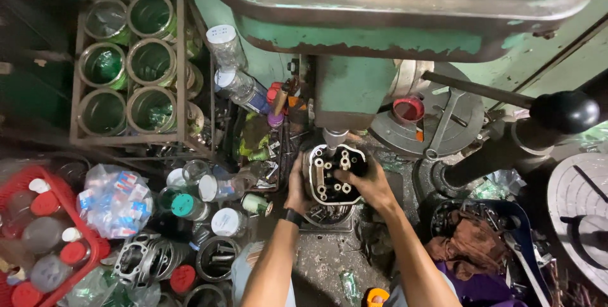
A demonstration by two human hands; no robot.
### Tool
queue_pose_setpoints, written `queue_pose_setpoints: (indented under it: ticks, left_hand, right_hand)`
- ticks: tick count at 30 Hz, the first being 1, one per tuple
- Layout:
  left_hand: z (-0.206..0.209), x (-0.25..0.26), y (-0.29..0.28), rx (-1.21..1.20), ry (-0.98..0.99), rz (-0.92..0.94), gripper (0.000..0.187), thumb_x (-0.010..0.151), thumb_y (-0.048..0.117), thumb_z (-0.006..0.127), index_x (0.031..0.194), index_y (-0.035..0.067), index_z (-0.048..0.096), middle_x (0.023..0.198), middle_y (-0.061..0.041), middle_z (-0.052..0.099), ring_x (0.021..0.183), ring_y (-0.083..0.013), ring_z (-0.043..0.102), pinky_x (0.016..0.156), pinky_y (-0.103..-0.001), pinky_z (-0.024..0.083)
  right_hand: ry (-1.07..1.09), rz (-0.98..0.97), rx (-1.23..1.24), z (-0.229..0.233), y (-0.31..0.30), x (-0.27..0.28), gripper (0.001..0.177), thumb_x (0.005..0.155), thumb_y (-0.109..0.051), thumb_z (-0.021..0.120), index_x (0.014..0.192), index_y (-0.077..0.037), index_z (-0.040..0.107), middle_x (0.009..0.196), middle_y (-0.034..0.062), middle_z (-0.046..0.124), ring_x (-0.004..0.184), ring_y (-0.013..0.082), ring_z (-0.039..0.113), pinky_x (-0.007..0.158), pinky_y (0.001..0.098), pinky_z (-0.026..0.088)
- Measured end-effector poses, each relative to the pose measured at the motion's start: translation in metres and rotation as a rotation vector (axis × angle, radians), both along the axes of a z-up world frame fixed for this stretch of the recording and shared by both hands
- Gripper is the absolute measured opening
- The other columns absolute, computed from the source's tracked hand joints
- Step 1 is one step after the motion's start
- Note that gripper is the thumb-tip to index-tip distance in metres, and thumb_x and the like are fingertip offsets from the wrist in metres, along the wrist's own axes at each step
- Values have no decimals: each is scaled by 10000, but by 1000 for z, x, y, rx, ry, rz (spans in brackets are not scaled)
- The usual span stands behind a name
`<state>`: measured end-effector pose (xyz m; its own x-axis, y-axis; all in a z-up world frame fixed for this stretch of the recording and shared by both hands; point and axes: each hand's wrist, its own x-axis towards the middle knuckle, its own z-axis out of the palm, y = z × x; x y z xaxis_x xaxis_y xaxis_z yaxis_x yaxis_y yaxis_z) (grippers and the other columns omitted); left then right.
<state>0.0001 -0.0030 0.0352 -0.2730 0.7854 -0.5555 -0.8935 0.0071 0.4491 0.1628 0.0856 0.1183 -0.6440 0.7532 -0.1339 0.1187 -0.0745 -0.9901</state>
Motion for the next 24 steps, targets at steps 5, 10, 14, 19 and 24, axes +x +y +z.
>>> queue_pose_setpoints:
  ticks: [5, 10, 14, 19, 24]
  left_hand:
    - [-20, -1, 2, 12, 71, 21, 656, 942, 640, 470, 1339, 146, 641, 1249, -87, 710, 1094, -266, 680, 941, -443, 566]
    - [-50, -4, 8, 147, 65, 82, 612, 996, 594, 499, 1341, 111, 647, 1237, -80, 698, 1081, -243, 664, 931, -411, 565]
    - [-34, -3, 5, 85, 28, 59, 607, 979, 593, 481, 1301, 112, 662, 1190, -89, 724, 1033, -257, 689, 906, -425, 575]
    - [-38, -4, 7, 78, 14, 53, 588, 972, 587, 475, 1287, 130, 668, 1166, -83, 728, 1007, -263, 692, 884, -439, 579]
    - [-54, -7, 8, 142, -29, 83, 569, 1022, 561, 506, 1319, 104, 668, 1193, -84, 723, 1041, -250, 686, 926, -420, 574]
  right_hand:
    - [-15, 0, -5, -6, 1, 0, 709, 724, -179, 879, 1350, -27, 583, 1222, 71, 726, 1102, 180, 666, 987, 357, 555]
    - [-22, 12, -3, -4, 0, -1, 708, 730, -190, 877, 1349, -29, 575, 1234, 70, 723, 1125, 185, 670, 1001, 359, 559]
    - [-53, -3, -20, -4, 0, 0, 677, 731, -183, 883, 1324, -18, 603, 1220, 76, 734, 1113, 191, 681, 997, 352, 565]
    - [29, -1, -33, -5, -1, -2, 727, 725, -173, 878, 1360, -43, 549, 1224, 59, 724, 1109, 169, 663, 979, 341, 557]
    - [-37, -15, -32, -10, 1, -1, 660, 732, -171, 883, 1317, -18, 618, 1202, 59, 740, 1084, 166, 673, 977, 333, 555]
